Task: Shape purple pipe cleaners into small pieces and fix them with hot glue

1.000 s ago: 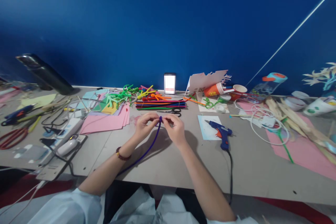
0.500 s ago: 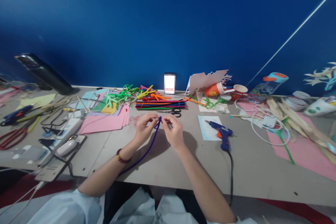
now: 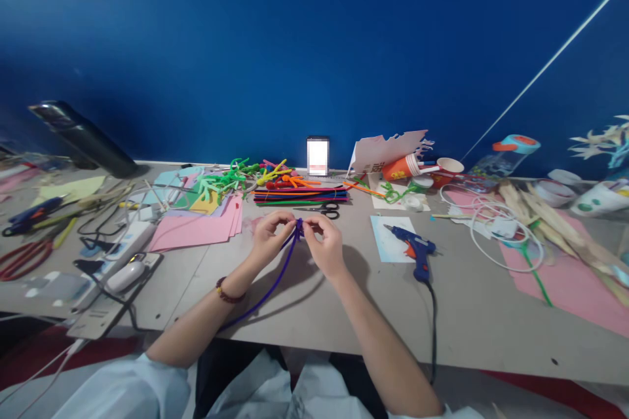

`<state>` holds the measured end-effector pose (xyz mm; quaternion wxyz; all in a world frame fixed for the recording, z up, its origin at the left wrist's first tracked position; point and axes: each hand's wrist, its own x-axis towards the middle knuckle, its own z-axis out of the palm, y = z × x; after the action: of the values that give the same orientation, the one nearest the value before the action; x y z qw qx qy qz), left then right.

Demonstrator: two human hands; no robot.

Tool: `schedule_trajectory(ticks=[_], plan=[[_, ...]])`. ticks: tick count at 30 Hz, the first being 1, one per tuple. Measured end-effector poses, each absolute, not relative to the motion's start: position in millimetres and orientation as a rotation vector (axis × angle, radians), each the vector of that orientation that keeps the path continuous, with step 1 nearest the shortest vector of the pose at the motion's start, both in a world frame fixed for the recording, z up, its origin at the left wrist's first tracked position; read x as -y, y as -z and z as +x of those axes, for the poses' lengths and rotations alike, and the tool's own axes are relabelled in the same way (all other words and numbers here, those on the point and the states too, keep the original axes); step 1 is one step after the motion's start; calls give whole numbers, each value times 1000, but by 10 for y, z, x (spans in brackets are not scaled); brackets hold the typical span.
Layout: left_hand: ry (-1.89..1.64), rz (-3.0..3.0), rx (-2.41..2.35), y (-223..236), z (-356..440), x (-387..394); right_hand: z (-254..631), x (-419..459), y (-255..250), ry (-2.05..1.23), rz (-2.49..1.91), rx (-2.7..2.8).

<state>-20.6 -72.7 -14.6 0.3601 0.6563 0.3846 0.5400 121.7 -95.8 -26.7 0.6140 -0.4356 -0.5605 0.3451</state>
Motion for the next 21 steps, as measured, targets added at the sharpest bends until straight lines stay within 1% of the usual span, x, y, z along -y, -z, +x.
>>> schedule_trajectory(ticks=[3,5,8,10,18,21], plan=[[-1338,1564,-975,153,-198,712,1217,928,282,-999,-982,1138],[-1235,1468,-951,146,-199,701,1227,903,286,-1094,-974,1045],[-1047,1358,-890,126,-199,692,1247,870,295,-1166,-967,938],[-989,1310,-857,118,-192,694,1256,859,300,-1192,-979,891],[-923,1163,-814,155,-131,737,1266,862,275,-1284,-979,789],[-975,1134,-841,145,-127,757,1280,849,270,-1331,-952,716]])
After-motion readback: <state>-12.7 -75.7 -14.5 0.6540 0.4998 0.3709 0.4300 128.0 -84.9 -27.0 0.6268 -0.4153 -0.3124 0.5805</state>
